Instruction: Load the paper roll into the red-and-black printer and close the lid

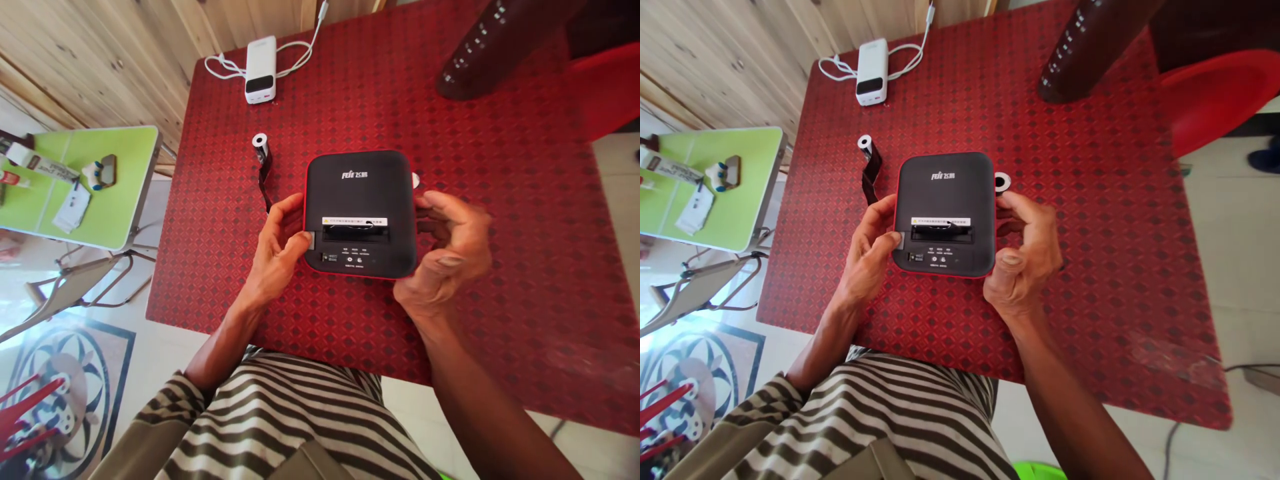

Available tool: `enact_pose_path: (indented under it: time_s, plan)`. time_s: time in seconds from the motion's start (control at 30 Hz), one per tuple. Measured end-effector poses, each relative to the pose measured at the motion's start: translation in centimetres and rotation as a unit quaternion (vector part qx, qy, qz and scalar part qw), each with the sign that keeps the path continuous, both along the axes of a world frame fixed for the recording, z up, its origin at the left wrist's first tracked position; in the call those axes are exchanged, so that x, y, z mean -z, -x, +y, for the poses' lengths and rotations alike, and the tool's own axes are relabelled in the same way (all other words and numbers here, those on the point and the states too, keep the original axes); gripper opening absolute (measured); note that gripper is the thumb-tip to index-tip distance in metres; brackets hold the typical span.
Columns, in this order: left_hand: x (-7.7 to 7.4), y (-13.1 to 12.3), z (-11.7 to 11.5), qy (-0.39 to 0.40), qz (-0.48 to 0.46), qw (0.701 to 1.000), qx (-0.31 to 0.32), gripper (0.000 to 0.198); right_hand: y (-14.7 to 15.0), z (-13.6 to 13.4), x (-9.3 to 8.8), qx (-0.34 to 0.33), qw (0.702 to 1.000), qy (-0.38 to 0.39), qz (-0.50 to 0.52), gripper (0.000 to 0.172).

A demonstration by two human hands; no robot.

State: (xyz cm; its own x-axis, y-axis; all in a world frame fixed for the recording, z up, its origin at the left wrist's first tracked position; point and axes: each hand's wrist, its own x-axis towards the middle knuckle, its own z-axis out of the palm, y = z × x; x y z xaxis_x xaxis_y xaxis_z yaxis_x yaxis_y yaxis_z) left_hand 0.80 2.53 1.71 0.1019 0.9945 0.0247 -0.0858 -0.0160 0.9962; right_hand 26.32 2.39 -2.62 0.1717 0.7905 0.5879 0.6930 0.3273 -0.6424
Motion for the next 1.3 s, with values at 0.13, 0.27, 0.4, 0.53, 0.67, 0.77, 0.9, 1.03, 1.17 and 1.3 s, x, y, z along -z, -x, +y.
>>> enact_pose_path:
  time_s: [0.13,0.27,0.4,0.53,0.67,0.77,0.9,1.03,1.17,1.3]
  plan:
    - [0.3,-0.3,0.1,-0.013,0.002,1.000,-0.004,0.066,0.3,0.3,-0.7,0.035,0.996,-0.057,0.056,0.100]
    - [0.3,-0.6,0.0,-0.022,-0.008,1.000,-0.006,0.066,-0.1,0.6,-1.2,0.017,0.993,-0.100,0.065,0.095]
    - [-0.1,-0.6,-0.4,-0.004,-0.004,1.000,-0.016,0.066,-0.8,0.7,-1.2,0.018,0.990,-0.125,0.067,0.092]
    - [-0.2,-0.5,-0.8,0.008,-0.020,1.000,-0.015,0.066,-1.0,0.3,-1.5,0.013,0.993,-0.110,0.048,0.088]
    - [-0.1,-0.6,-0.7,0.014,-0.027,0.999,-0.012,0.064,-1.2,0.4,-2.3,-0.015,0.990,-0.139,0.032,0.078]
    - [-0.2,-0.7,-0.6,0.011,-0.019,1.000,-0.019,0.065,-1.5,0.9,-2.8,-0.011,0.984,-0.172,0.050,0.072]
    - [-0.5,-0.9,-0.6,0.005,-0.018,0.999,-0.026,0.066,-1.5,1.1,-3.4,-0.010,0.983,-0.174,0.064,0.067]
    - [-0.6,-1.1,-0.6,0.002,-0.003,0.999,-0.035,0.068,-1.2,0.5,-5.2,-0.016,0.989,-0.142,0.036,0.046]
    - [-0.5,-1.2,-0.6,-0.002,-0.003,0.999,-0.034,0.069,-1.0,1.1,-8.2,-0.080,0.991,-0.078,-0.071,0.019]
    - [-0.4,-1.1,-0.8,0.000,-0.006,0.999,-0.034,0.068,-0.4,4.2,-10.5,-0.195,0.952,0.060,-0.230,0.024]
